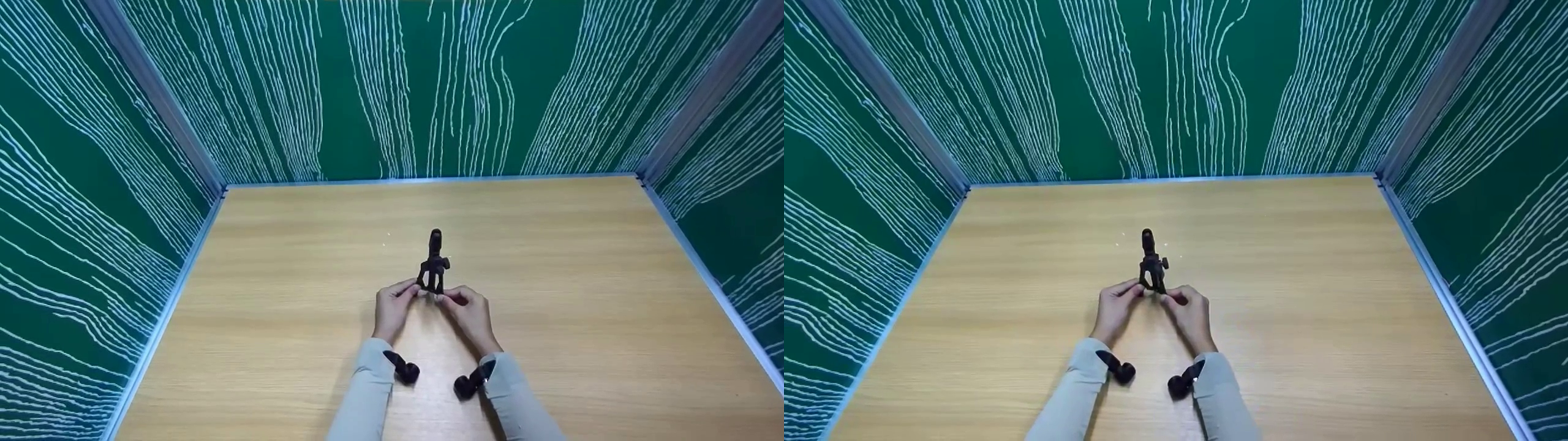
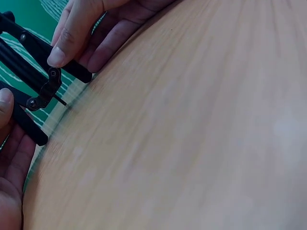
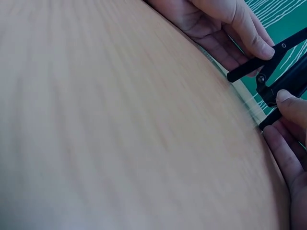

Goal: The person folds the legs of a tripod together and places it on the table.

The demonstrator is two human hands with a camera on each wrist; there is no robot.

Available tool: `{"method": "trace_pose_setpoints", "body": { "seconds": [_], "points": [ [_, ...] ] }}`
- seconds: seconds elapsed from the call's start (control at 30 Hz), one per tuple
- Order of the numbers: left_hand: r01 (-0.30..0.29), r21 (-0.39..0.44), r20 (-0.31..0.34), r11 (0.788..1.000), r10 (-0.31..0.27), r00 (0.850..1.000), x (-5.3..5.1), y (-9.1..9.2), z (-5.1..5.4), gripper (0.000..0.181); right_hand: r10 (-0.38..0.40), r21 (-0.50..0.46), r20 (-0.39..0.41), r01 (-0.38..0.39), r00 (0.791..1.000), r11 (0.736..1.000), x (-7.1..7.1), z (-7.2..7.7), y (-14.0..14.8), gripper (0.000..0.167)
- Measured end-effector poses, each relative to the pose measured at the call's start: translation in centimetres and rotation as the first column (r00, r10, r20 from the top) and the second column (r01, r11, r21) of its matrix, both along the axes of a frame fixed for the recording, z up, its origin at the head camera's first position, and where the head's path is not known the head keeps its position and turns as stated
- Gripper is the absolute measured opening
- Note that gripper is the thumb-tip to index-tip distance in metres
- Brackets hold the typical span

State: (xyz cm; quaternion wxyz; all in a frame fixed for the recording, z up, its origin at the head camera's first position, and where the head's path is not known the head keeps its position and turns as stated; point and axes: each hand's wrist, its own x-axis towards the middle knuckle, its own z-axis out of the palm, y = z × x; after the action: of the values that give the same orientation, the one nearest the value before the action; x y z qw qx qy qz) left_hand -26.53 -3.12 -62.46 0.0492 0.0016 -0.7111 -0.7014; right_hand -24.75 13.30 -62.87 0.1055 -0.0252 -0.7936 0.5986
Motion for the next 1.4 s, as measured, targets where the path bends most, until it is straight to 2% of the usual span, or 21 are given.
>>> {"method": "trace_pose_setpoints", "body": {
  "seconds": [0.1,0.27,0.33,0.57,0.7,0.8,1.03,1.4],
  "points": [
    [0.016,-0.020,-0.002,1.000,-0.016,1.000,-0.1,0.0,0.1,0.023,-0.001,0.002,-0.010,0.001,1.000,1.000,0.3,0.4,-0.1,0.013],
    [0.057,-0.029,-0.013,0.998,-0.058,0.998,-0.2,-0.1,0.2,0.023,0.007,0.000,-0.016,-0.007,1.000,1.000,1.5,2.6,-0.6,0.010],
    [0.073,-0.030,-0.021,0.997,-0.074,0.997,-0.2,-0.1,0.3,0.022,0.012,0.009,-0.019,-0.012,1.000,1.000,1.8,3.0,-0.7,0.011],
    [0.100,-0.084,-0.036,0.991,-0.104,0.994,-0.7,-0.4,0.2,0.022,0.005,-0.004,-0.003,-0.005,1.000,1.000,0.7,0.3,-0.2,0.013],
    [0.090,-0.144,-0.050,0.985,-0.098,0.994,-0.9,-0.4,0.3,0.021,0.031,-0.014,-0.033,-0.032,0.999,0.999,0.5,-0.3,0.0,0.015],
    [0.084,-0.179,-0.054,0.980,-0.095,0.994,-1.0,-0.4,0.7,0.020,0.050,-0.025,-0.050,-0.051,0.998,0.998,0.5,-0.4,0.0,0.014],
    [0.127,-0.201,-0.063,0.971,-0.142,0.988,0.1,-0.8,3.7,0.018,0.041,-0.010,-0.059,-0.042,0.997,0.999,0.5,-0.3,-0.2,0.015],
    [0.139,-0.198,-0.059,0.970,-0.153,0.986,0.2,-0.6,4.3,0.020,0.041,-0.005,-0.057,-0.042,0.998,0.999,0.5,-0.1,-0.4,0.015]
  ]
}}
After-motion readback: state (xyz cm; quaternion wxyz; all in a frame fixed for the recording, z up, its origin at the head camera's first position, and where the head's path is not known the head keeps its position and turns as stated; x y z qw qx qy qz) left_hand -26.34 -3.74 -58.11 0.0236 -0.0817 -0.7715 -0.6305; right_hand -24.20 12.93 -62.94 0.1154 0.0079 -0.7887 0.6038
